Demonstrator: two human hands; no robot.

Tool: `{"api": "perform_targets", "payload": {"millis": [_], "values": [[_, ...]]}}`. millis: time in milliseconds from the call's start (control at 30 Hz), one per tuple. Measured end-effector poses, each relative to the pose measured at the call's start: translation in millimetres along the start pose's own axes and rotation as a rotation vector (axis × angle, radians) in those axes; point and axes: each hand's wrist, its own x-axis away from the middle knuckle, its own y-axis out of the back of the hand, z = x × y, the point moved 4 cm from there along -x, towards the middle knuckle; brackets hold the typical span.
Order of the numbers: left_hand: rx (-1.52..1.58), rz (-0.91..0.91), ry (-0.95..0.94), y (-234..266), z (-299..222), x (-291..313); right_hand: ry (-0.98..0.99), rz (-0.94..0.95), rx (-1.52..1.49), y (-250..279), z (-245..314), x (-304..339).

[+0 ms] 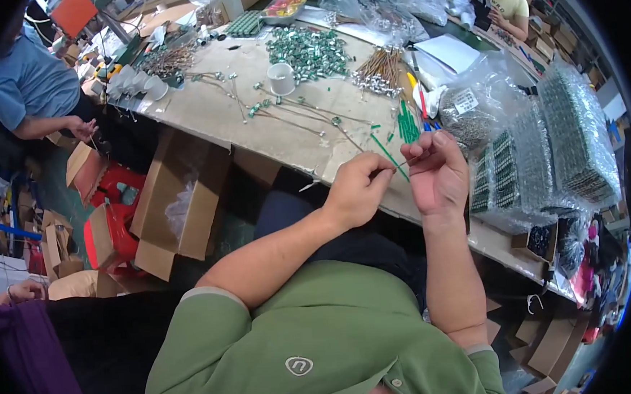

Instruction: Assembling small plastic and electronic components at a factory workbench.

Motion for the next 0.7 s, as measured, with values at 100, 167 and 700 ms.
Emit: {"api": "perform_targets", "payload": {"millis": [100, 167, 700], "values": [[-0.007, 0.125, 0.066, -2, 6, -1, 0.016, -0.058, 0.076, -9, 4, 1], [0.215, -0.093, -0.008, 9, 6, -4, -0.077, 0.021, 0.279, -14, 2, 2], [0.576, 0.105, 0.112, 29, -19, -38, -0.059, 0.061, 0.905, -20, 3, 30]]}}
